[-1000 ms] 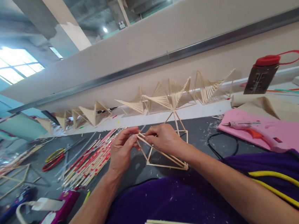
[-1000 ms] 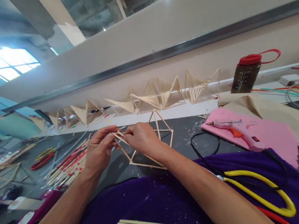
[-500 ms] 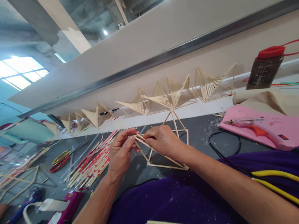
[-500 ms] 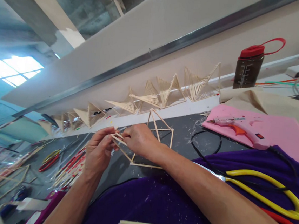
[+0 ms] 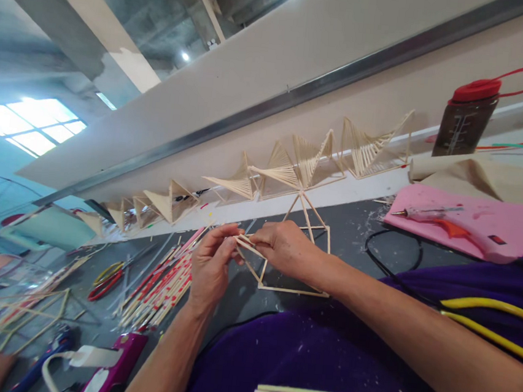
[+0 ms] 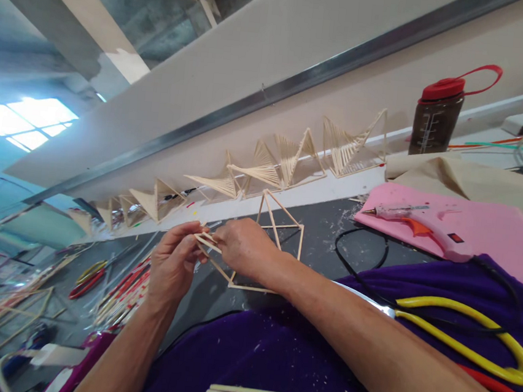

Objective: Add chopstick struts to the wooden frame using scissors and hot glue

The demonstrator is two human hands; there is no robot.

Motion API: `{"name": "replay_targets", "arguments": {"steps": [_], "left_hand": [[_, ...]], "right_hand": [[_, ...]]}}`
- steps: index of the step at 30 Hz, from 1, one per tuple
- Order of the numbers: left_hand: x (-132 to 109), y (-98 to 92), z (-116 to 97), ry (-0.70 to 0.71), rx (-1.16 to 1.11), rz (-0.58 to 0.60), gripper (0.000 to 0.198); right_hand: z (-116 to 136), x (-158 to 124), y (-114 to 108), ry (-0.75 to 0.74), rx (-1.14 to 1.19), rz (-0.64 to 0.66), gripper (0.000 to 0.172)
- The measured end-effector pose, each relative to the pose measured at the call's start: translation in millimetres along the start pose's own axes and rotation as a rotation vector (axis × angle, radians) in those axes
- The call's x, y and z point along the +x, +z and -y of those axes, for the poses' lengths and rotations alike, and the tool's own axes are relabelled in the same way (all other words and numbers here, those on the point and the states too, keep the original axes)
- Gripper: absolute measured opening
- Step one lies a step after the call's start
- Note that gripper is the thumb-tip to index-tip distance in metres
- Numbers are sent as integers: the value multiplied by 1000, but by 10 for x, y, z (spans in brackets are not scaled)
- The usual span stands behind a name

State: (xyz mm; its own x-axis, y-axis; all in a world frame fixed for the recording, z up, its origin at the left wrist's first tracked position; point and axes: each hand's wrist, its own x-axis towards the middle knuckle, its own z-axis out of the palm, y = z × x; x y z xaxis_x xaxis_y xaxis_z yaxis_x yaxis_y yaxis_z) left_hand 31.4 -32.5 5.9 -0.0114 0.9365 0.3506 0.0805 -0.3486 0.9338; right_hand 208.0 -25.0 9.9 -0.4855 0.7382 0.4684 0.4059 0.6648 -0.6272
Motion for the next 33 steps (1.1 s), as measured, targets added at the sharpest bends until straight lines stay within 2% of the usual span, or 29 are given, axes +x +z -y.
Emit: {"name": "replay_targets", "arguments": {"steps": [8, 13, 26, 33], "left_hand": [[1, -6, 2, 4, 10, 9, 21], [-4, -15, 2, 11, 6, 7, 22], [-8, 16, -25, -34, -125, 34, 26], [-19, 11, -26, -39, -122, 40, 28]], "right_hand": [[-11, 2, 26, -24, 1, -31, 29], [14, -8, 17, 46, 44, -37, 27], [29, -21, -4, 62, 79, -35, 28], [11, -27, 13, 64, 113, -48, 28]]}}
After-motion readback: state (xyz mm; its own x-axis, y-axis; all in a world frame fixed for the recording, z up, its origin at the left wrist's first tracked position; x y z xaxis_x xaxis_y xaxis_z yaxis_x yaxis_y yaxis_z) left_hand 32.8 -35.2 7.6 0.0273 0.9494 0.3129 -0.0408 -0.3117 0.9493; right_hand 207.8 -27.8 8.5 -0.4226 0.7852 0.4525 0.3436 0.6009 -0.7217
